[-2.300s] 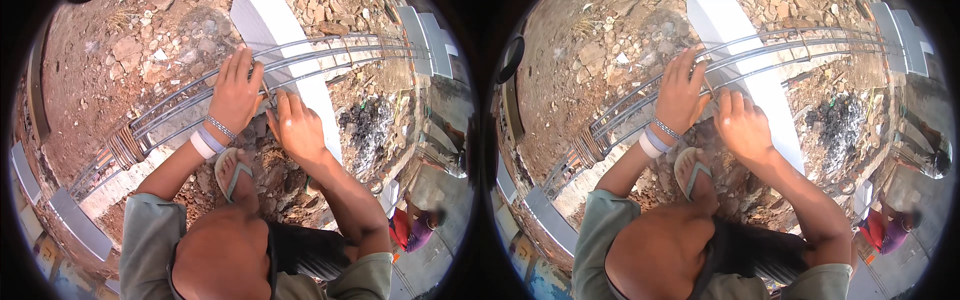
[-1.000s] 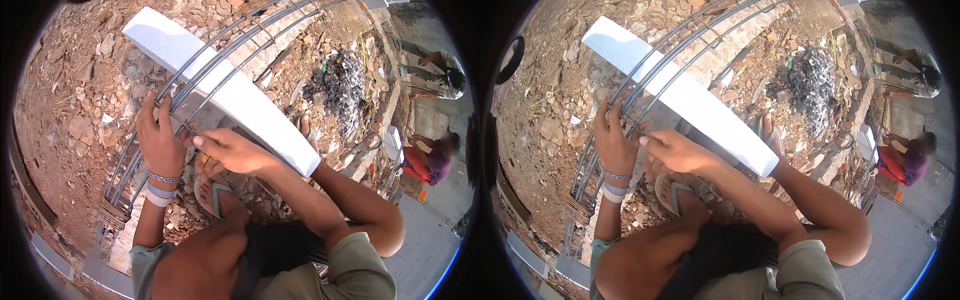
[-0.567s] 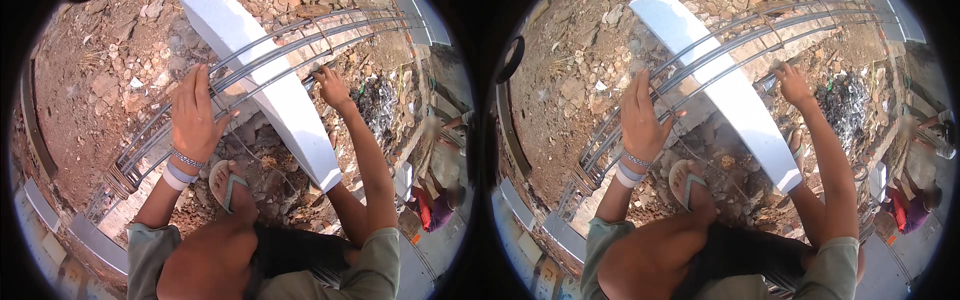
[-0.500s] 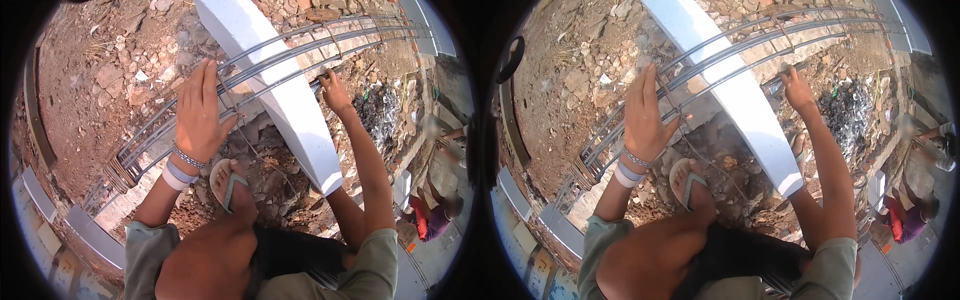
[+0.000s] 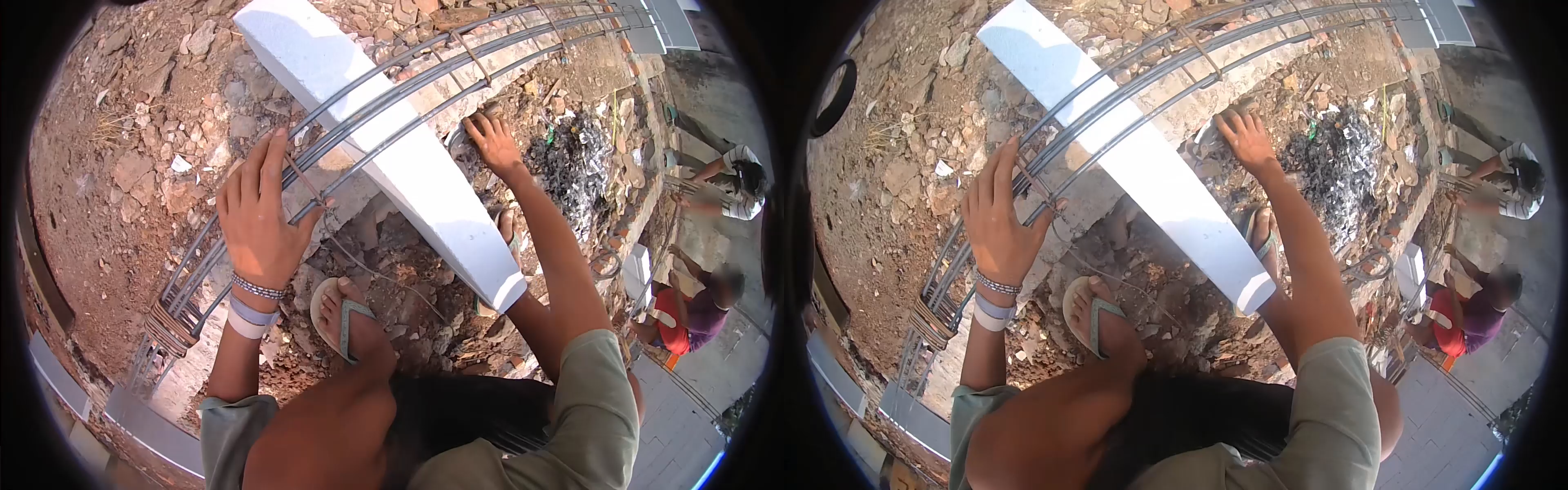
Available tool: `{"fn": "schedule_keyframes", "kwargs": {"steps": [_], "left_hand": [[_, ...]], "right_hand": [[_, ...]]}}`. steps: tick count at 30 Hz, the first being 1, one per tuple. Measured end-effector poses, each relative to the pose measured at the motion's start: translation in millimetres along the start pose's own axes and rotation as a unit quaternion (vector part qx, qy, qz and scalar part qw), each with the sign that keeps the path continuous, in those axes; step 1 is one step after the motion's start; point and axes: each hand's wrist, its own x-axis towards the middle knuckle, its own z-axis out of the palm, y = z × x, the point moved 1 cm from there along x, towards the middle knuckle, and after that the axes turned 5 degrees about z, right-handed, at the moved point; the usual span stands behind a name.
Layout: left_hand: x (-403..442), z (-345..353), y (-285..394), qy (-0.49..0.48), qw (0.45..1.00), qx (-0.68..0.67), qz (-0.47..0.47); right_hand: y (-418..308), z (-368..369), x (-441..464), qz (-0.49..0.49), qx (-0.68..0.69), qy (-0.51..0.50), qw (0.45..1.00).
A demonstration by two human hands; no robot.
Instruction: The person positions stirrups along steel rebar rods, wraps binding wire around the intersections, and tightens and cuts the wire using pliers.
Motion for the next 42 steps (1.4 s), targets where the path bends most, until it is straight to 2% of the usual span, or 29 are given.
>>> {"fn": "schedule_keyframes", "kwargs": {"steps": [4, 5, 7, 11, 14, 16, 17, 18, 19, 20, 23, 24, 25, 26, 28, 30, 33, 35, 40, 42], "left_hand": [[-2, 0, 2, -0.011, 1.000, 0.012, -0.007], [-1, 2, 2, -0.017, 1.000, 0.021, -0.002], [-1, 7, 1, -0.003, 0.999, 0.033, 0.004], [1, 14, -2, 0.034, 0.999, 0.012, 0.018], [-4, 13, -5, 0.034, 0.999, 0.010, 0.025], [-3, 12, -4, 0.013, 1.000, 0.023, 0.002], [-2, 9, -3, 0.013, 1.000, 0.014, 0.008], [-1, 6, -2, 0.007, 1.000, 0.012, 0.009], [-1, 3, -2, 0.008, 1.000, -0.013, 0.000], [-1, 1, -2, 0.003, 1.000, -0.018, 0.000], [-2, -2, -6, 0.023, 0.998, -0.057, 0.000], [-2, -3, -6, 0.022, 0.998, -0.063, 0.001], [-3, -3, -7, 0.023, 0.998, -0.063, -0.003], [-3, -3, -7, 0.025, 0.998, -0.065, -0.004], [-4, -2, -7, 0.027, 0.997, -0.068, -0.001], [-4, -1, -8, 0.038, 0.997, -0.061, 0.006], [-4, -2, -7, 0.043, 0.997, -0.068, 0.004], [-6, -2, -7, 0.041, 0.997, -0.072, -0.001], [-7, 1, -8, 0.042, 0.996, -0.076, 0.004], [-8, 1, -8, 0.043, 0.998, -0.053, 0.012]], "right_hand": [[1, -19, 2, -0.046, 0.066, 0.023, 0.997], [6, -36, 3, -0.069, 0.055, -0.037, 0.995], [12, -43, -2, -0.072, 0.093, -0.078, 0.990], [25, -95, -35, 0.049, 0.185, -0.172, 0.966], [42, -154, -61, 0.177, 0.250, -0.285, 0.908], [38, -219, -78, 0.233, 0.223, -0.335, 0.885], [44, -224, -97, 0.230, 0.199, -0.327, 0.895], [47, -240, -109, 0.213, 0.233, -0.320, 0.894], [41, -262, -115, 0.246, 0.207, -0.317, 0.892], [47, -263, -133, 0.195, 0.195, -0.204, 0.940], [56, -300, -133, 0.187, 0.171, -0.194, 0.948], [55, -313, -132, 0.241, 0.200, -0.252, 0.916], [47, -322, -135, 0.286, 0.402, -0.230, 0.839], [38, -331, -135, 0.321, 0.582, -0.203, 0.719], [-12, -373, -111, 0.338, 0.666, -0.264, 0.611], [-50, -389, -96, 0.238, 0.715, -0.327, 0.569], [-90, -374, -79, 0.121, 0.654, -0.400, 0.630], [-122, -364, -68, 0.126, 0.668, -0.367, 0.635], [-161, -347, -56, 0.154, 0.601, -0.400, 0.675], [-168, -330, -60, 0.109, 0.623, -0.338, 0.698]]}}
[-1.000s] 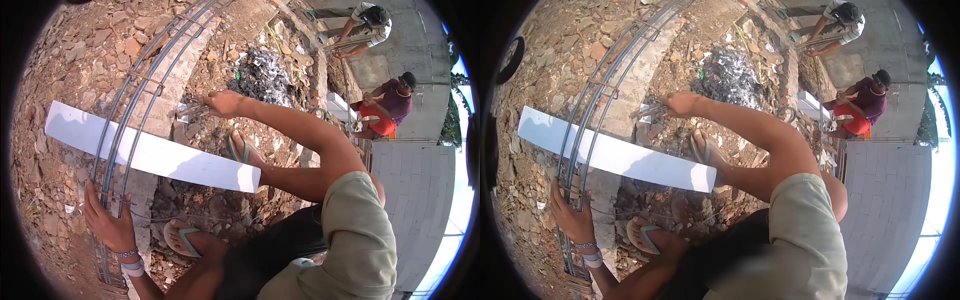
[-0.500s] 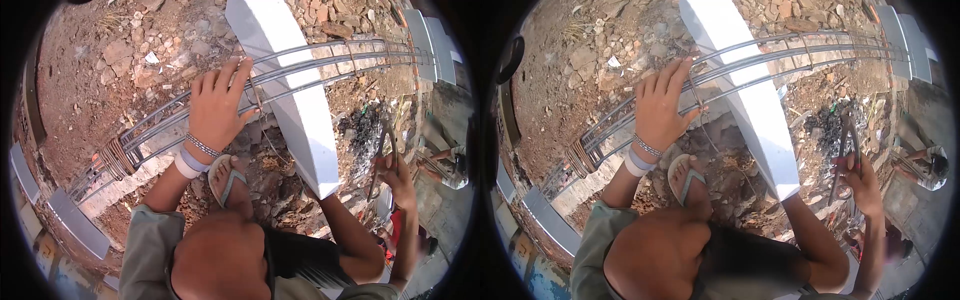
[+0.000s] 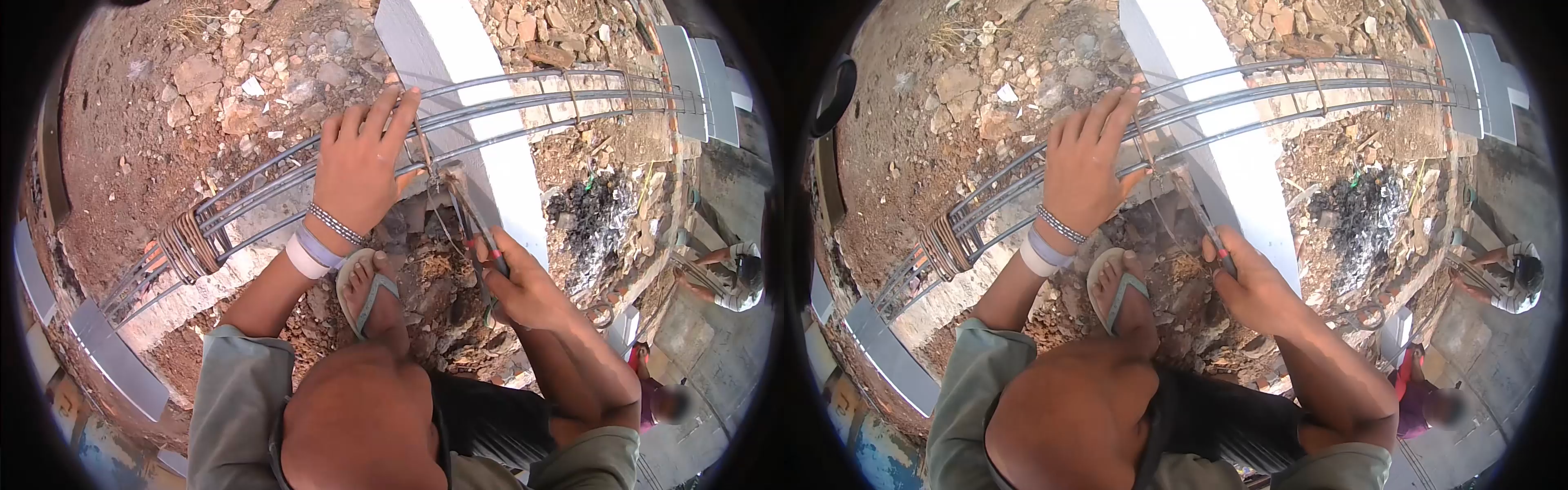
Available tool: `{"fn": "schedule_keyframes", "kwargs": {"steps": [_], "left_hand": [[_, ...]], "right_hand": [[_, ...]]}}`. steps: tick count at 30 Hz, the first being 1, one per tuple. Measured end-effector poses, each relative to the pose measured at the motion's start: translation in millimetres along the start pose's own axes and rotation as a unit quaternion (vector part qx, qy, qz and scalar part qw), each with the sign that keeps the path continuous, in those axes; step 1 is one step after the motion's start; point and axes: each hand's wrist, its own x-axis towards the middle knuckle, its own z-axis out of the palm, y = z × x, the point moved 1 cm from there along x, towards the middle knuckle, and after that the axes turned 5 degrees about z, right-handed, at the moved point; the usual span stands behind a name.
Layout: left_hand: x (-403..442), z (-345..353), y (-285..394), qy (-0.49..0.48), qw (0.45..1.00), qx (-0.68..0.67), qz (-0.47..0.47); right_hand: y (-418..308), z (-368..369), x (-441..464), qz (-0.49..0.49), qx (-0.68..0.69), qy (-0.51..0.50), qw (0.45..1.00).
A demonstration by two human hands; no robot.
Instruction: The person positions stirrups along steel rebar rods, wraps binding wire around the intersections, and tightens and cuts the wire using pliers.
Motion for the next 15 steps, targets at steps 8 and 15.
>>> {"fn": "schedule_keyframes", "kwargs": {"steps": [8, 15], "left_hand": [[2, 0, 2, -0.001, 1.000, -0.006, -0.003], [3, 0, 3, -0.005, 1.000, -0.010, -0.006]], "right_hand": [[-11, -14, -1, -0.071, -0.233, -0.004, 0.970], [-22, 1, -5, -0.057, -0.235, 0.052, 0.969]]}}
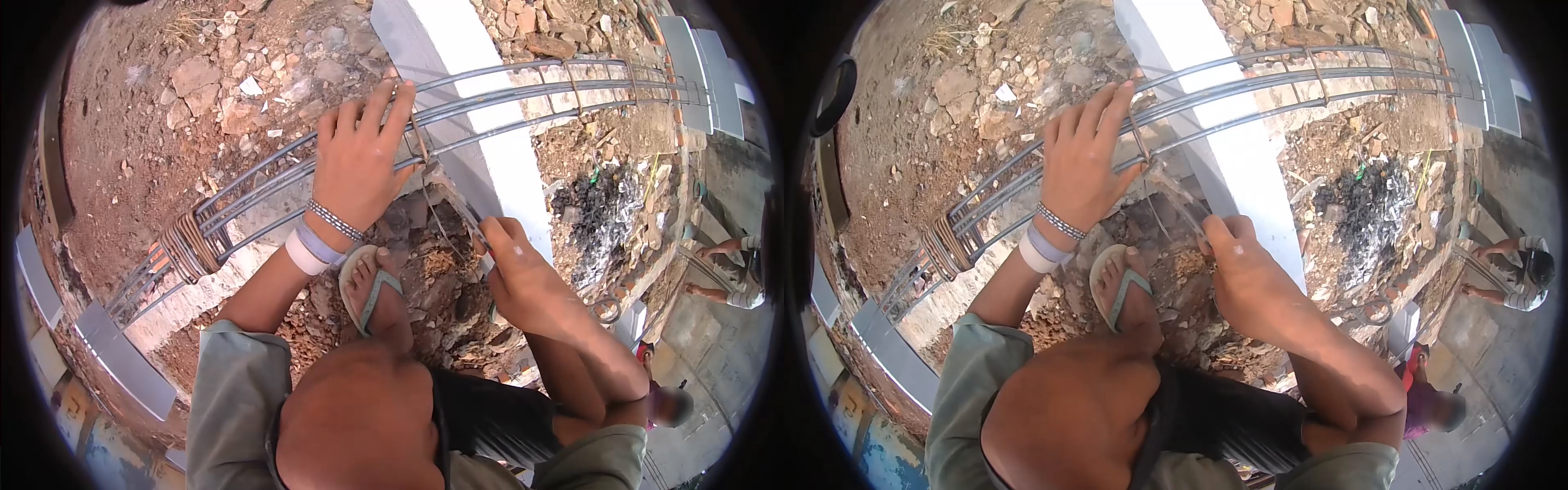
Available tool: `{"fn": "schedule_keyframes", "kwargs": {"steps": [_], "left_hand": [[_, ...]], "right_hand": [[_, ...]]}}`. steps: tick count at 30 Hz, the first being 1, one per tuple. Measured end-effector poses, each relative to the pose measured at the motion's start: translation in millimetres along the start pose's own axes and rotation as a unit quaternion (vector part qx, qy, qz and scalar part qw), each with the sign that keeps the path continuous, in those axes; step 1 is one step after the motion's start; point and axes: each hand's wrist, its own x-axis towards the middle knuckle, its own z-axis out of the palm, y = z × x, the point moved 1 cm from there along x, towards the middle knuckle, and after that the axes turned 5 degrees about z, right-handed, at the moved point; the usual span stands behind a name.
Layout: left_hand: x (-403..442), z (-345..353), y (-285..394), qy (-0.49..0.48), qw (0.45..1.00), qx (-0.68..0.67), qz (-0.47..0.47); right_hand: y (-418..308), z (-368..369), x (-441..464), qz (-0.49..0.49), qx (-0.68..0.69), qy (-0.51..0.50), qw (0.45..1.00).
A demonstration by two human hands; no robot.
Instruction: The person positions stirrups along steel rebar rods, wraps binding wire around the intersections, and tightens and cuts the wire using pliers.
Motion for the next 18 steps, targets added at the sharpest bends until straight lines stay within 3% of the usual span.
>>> {"fn": "schedule_keyframes", "kwargs": {"steps": [2, 5, 8, 11, 14, 15, 18], "left_hand": [[0, -1, 0, -0.002, 1.000, 0.008, 0.006], [0, -1, 0, 0.001, 1.000, 0.021, 0.011], [0, 0, 0, -0.002, 1.000, 0.013, 0.007], [-1, 2, 0, -0.003, 1.000, 0.018, 0.010], [-2, 0, -1, -0.003, 1.000, 0.022, 0.016], [-3, 1, -2, 0.000, 1.000, 0.025, 0.019], [-4, 3, -3, 0.004, 0.999, 0.027, 0.021]], "right_hand": [[-10, -1, 1, 0.039, -0.030, 0.000, 0.999], [-6, 14, 1, -0.005, -0.191, 0.107, 0.976], [-10, 19, -1, 0.004, -0.088, 0.073, 0.993], [-26, 11, -4, 0.046, -0.136, 0.054, 0.988], [-19, 20, -1, 0.012, -0.004, 0.111, 0.994], [-17, 14, 1, 0.072, 0.026, 0.046, 0.996], [9, 31, 12, 0.064, 0.258, -0.052, 0.963]]}}
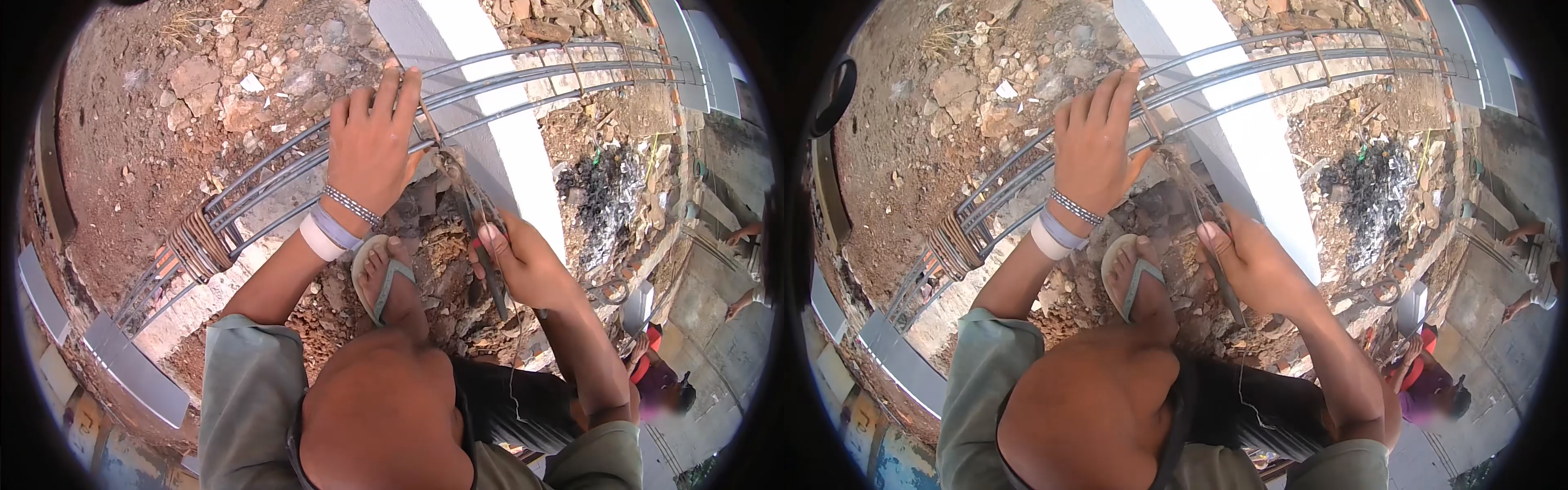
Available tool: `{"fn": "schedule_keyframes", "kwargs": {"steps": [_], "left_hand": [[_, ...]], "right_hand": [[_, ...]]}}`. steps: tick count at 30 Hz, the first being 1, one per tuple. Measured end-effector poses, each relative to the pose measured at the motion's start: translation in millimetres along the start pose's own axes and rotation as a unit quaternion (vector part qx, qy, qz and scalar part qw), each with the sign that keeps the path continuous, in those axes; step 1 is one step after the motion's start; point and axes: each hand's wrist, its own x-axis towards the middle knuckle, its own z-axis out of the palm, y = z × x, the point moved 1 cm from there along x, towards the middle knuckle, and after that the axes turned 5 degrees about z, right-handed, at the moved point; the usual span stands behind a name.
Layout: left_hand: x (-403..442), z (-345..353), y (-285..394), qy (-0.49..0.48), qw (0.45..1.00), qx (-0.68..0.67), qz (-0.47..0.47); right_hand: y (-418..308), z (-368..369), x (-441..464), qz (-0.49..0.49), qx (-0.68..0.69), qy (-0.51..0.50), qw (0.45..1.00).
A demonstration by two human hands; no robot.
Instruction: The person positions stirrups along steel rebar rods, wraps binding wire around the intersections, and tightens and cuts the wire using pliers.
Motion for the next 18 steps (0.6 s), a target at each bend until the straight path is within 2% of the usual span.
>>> {"fn": "schedule_keyframes", "kwargs": {"steps": [1, 2, 3, 4, 5, 8, 9, 11, 13, 14, 16, 17, 18], "left_hand": [[1, 0, 0, 0.001, 1.000, 0.000, 0.002], [1, -1, 1, -0.003, 1.000, -0.004, 0.000], [1, -3, 2, -0.007, 1.000, -0.008, -0.001], [2, -5, 2, -0.010, 1.000, -0.011, -0.002], [2, -5, 2, -0.009, 1.000, 0.002, 0.005], [1, -2, 1, -0.010, 1.000, 0.020, 0.005], [0, -3, 1, -0.015, 1.000, 0.012, -0.006], [2, -2, 0, -0.012, 1.000, 0.006, -0.014], [1, 1, 1, -0.004, 1.000, 0.005, -0.010], [1, 1, 2, -0.008, 1.000, 0.005, -0.009], [1, -2, 1, -0.014, 1.000, 0.006, -0.012], [0, -3, 1, -0.017, 1.000, 0.004, -0.011], [0, -3, 1, -0.019, 1.000, 0.002, -0.010]], "right_hand": [[11, 4, 5, 0.033, 0.122, -0.045, 0.991], [14, 8, 6, 0.072, 0.285, -0.100, 0.951], [14, 14, 5, 0.108, 0.438, -0.151, 0.880], [17, 21, 5, 0.139, 0.577, -0.198, 0.780], [53, 41, 15, 0.114, 0.717, -0.249, 0.641], [51, 64, 23, 0.082, 0.783, -0.329, 0.521], [48, 53, 20, 0.097, 0.707, -0.273, 0.645], [40, 34, 12, 0.074, 0.638, -0.219, 0.735], [31, 22, 7, 0.005, 0.471, -0.159, 0.868], [31, 17, 7, 0.020, 0.376, -0.127, 0.918], [27, 6, 8, 0.050, 0.171, -0.060, 0.982], [18, 0, 2, 0.095, 0.116, -0.037, 0.988], [8, 1, -3, 0.057, 0.040, 0.036, 0.997]]}}
